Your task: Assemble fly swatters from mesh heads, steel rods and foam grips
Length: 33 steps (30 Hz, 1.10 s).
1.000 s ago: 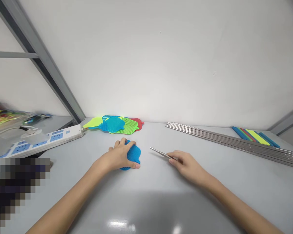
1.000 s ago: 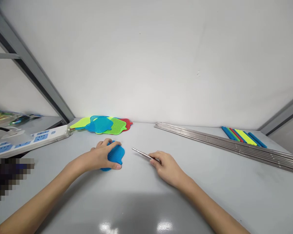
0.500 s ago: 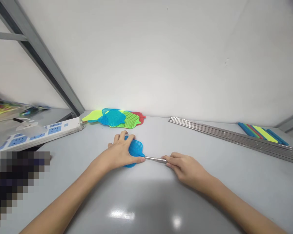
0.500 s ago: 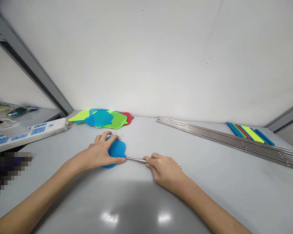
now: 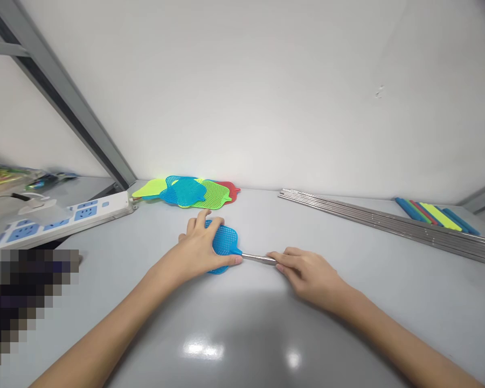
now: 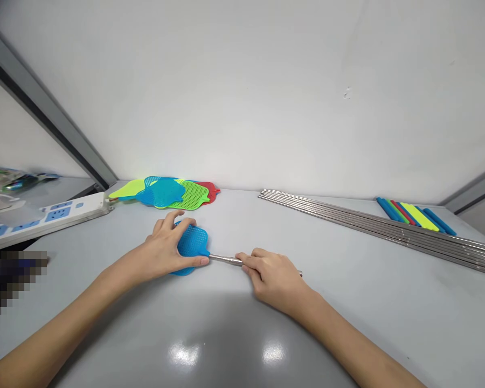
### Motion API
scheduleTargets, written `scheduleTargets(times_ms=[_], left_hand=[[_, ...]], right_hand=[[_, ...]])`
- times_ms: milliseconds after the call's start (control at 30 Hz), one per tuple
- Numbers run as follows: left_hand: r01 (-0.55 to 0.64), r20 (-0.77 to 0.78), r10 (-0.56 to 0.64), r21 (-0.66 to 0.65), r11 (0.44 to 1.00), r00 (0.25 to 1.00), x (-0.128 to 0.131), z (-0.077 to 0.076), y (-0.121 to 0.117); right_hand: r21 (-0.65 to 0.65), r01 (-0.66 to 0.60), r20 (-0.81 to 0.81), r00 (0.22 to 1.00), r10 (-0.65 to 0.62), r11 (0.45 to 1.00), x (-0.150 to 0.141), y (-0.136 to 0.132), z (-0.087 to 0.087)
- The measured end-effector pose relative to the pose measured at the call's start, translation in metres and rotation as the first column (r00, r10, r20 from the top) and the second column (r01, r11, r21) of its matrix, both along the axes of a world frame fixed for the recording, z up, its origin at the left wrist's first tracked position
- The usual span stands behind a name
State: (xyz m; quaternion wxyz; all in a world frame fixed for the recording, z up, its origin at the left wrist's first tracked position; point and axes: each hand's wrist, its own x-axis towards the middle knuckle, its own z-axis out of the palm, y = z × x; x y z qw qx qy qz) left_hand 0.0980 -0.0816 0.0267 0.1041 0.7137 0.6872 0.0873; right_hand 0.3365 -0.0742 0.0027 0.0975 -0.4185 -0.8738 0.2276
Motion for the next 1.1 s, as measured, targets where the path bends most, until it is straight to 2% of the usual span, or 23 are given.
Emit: scheduleTargets(times_ms=[200, 333, 400, 467, 533, 600, 700, 767, 867, 1100], left_hand=[[-0.025, 0.098, 0.006, 0.195, 0.98, 0.995, 0.003, 0.001, 0.001], [0.019, 0.237, -0.086, 0.275, 0.961, 0.968, -0.001, 0.008, 0.005], [0.048, 0.395, -0.168, 0.297, 0.954, 0.903, -0.005, 0.014, 0.007], [0.018, 0.605, -0.205, 0.301, 0.953, 0.769, -0.008, 0.02, 0.009], [-0.055, 0.771, -0.164, 0.25, 0.967, 0.615, -0.011, 0.026, 0.01], [-0.096, 0.849, -0.052, 0.12, 0.988, 0.526, -0.013, 0.03, 0.009], [-0.036, 0.892, 0.08, -0.071, 0.997, 0.444, -0.012, 0.031, 0.006], [0.029, 0.925, 0.103, -0.122, 0.992, 0.367, -0.009, 0.03, 0.005], [0.044, 0.95, 0.112, -0.13, 0.99, 0.292, -0.004, 0.029, 0.003], [-0.017, 0.97, 0.121, -0.12, 0.993, 0.209, 0.0, 0.033, 0.0]], right_hand=[[0.014, 0.029, -0.018, 0.999, -0.028, 0.999, 0.003, 0.003, 0.0], [0.012, 0.052, -0.083, 0.995, -0.051, 0.999, 0.005, 0.004, 0.002], [0.018, 0.054, -0.1, 0.994, -0.052, 0.998, 0.007, 0.004, 0.006], [0.021, 0.048, -0.123, 0.991, -0.045, 0.999, 0.008, 0.003, 0.01], [0.014, 0.042, -0.167, 0.985, -0.039, 0.999, 0.008, 0.001, 0.014], [-0.005, 0.031, -0.209, 0.977, -0.031, 1.0, 0.007, -0.002, 0.016], [-0.019, 0.002, -0.219, 0.976, -0.006, 1.0, 0.004, -0.006, 0.019], [-0.021, -0.023, -0.208, 0.978, 0.018, 1.0, 0.002, -0.009, 0.021], [-0.025, -0.045, -0.202, 0.979, 0.039, 0.999, 0.002, -0.011, 0.026], [-0.023, -0.021, -0.178, 0.984, 0.017, 0.999, 0.006, -0.011, 0.029]])
